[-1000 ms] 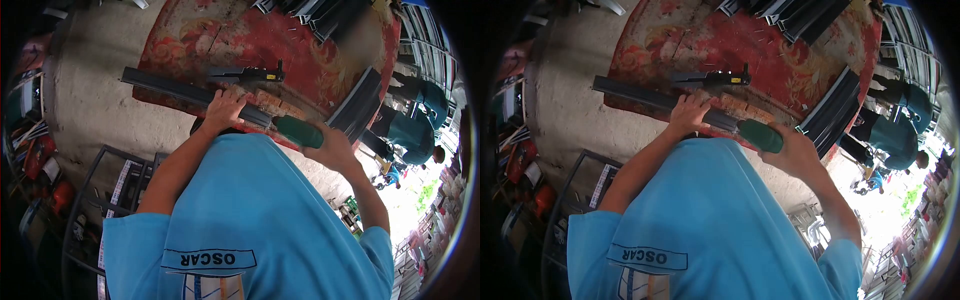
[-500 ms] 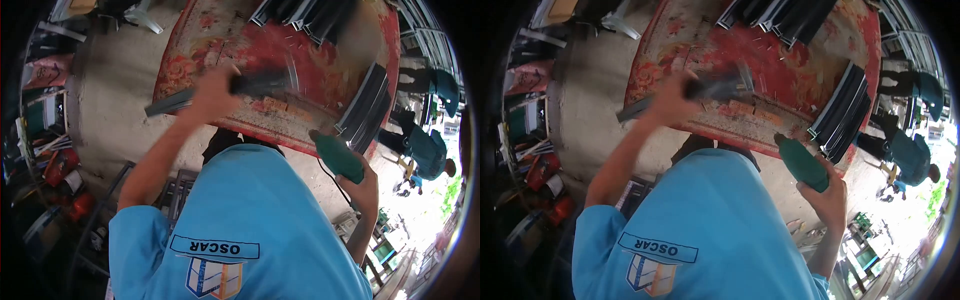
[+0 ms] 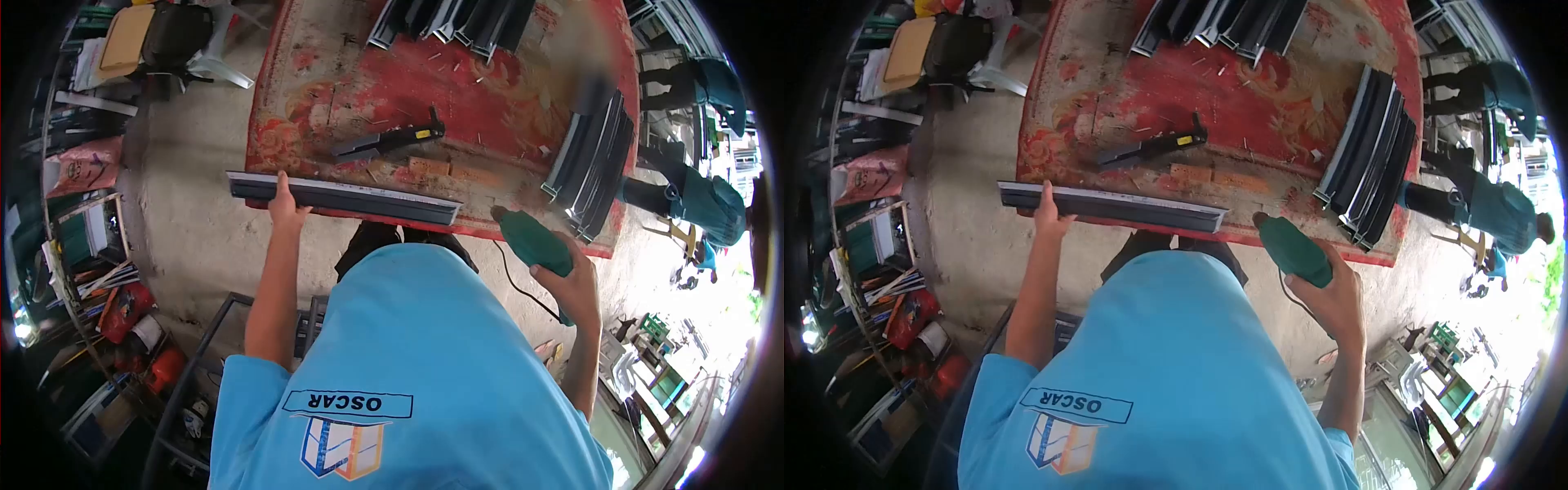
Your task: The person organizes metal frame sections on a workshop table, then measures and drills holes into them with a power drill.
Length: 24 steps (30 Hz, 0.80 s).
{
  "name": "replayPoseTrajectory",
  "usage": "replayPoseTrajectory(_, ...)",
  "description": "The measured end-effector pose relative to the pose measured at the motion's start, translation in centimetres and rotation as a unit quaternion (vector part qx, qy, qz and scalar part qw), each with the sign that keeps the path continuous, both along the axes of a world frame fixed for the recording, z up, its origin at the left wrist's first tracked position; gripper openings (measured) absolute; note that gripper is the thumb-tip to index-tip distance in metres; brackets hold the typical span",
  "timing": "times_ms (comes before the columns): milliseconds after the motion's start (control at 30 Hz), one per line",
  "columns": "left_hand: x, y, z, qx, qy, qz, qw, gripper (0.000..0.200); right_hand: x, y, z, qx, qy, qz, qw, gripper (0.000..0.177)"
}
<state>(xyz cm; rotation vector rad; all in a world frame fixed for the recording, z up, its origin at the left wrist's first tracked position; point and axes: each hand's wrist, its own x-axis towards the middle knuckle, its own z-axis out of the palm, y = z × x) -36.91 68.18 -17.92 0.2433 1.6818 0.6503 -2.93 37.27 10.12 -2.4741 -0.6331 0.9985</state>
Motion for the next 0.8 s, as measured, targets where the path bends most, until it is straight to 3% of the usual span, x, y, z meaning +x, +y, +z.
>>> replayPoseTrajectory(67, -0.5, -2.0, -1.8, -0.012, -0.006, 0.006, 1.000, 0.075, 0.0, -0.9, -0.5, -0.003, -0.006, 0.000, 1.000, 0.064)
replayPoseTrajectory(133, -1.4, -3.4, -1.1, -0.061, 0.061, -0.247, 0.965, 0.062, 0.2, -1.5, -1.0, -0.001, -0.015, 0.001, 1.000, 0.065)
replayPoseTrajectory(167, -1.8, -4.2, -0.5, -0.062, 0.061, -0.249, 0.965, 0.062, 0.2, -1.8, -1.0, -0.003, -0.015, -0.001, 1.000, 0.065)
replayPoseTrajectory(200, -1.9, -4.8, 0.9, 0.038, 0.193, -0.456, 0.868, 0.058, 0.2, -2.0, -1.1, -0.006, -0.006, -0.004, 1.000, 0.066)
replayPoseTrajectory(233, -1.8, -5.4, 2.4, 0.137, 0.308, -0.627, 0.702, 0.056, 0.1, -2.2, -1.2, -0.009, 0.002, -0.007, 1.000, 0.067)
replayPoseTrajectory(267, -0.7, -6.9, 3.7, 0.187, 0.315, -0.609, 0.703, 0.048, 0.0, -2.6, -1.4, -0.011, 0.000, -0.013, 1.000, 0.067)
replayPoseTrajectory(333, 2.2, -9.1, 3.9, 0.455, 0.263, -0.616, 0.587, 0.053, -0.2, -3.2, -1.8, -0.001, 0.020, -0.034, 0.999, 0.069)
replayPoseTrajectory(400, 7.0, -10.8, 6.0, 0.484, 0.227, -0.685, 0.495, 0.056, -0.5, -3.5, -2.0, 0.003, 0.017, -0.034, 0.999, 0.069)
replayPoseTrajectory(467, 9.7, -11.7, 3.4, 0.566, 0.164, -0.695, 0.411, 0.057, -1.0, -3.6, -2.0, 0.006, 0.011, -0.037, 0.999, 0.070)
replayPoseTrajectory(567, 12.0, -12.5, 0.6, 0.498, 0.179, -0.746, 0.403, 0.061, -1.7, -3.7, -1.3, -0.031, 0.007, -0.029, 0.999, 0.071)
replayPoseTrajectory(800, 14.3, -10.9, 0.3, 0.520, 0.221, -0.748, 0.348, 0.062, -3.4, -2.4, -1.4, -0.056, -0.003, 0.003, 0.998, 0.072)
